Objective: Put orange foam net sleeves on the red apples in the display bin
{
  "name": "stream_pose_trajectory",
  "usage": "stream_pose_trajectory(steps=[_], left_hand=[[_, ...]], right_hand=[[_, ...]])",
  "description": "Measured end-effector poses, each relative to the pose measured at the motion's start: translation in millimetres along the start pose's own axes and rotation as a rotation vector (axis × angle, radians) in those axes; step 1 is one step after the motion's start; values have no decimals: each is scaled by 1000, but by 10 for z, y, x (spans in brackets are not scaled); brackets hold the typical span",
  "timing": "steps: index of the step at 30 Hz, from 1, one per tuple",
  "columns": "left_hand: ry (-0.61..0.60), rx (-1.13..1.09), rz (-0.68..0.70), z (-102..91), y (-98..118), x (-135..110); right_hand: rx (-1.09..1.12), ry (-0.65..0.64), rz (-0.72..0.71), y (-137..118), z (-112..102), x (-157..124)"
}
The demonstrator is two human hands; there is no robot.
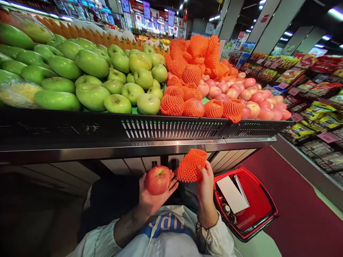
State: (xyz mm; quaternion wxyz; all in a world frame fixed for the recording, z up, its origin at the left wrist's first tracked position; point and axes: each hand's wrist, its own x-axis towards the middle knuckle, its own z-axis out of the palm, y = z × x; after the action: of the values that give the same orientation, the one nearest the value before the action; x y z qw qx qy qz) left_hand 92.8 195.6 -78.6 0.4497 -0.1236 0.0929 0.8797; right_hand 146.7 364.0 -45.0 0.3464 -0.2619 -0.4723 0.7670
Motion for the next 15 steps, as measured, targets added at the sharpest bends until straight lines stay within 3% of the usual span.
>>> stream_pose_trajectory(steps=[6, 9, 12, 15], left_hand=[[3, 17, -58, -5, -25, -39], [23, 17, -23, 31, -29, -59], [79, 14, 38, 80, -22, -71], [60, 7, 17, 122, -5, -78]], right_hand=[[-152, -95, -136, -17, 82, -78], [-237, -98, -228, -19, 82, -93], [-266, -96, -241, -14, 70, -92], [-267, -98, -228, -10, 69, -92]])
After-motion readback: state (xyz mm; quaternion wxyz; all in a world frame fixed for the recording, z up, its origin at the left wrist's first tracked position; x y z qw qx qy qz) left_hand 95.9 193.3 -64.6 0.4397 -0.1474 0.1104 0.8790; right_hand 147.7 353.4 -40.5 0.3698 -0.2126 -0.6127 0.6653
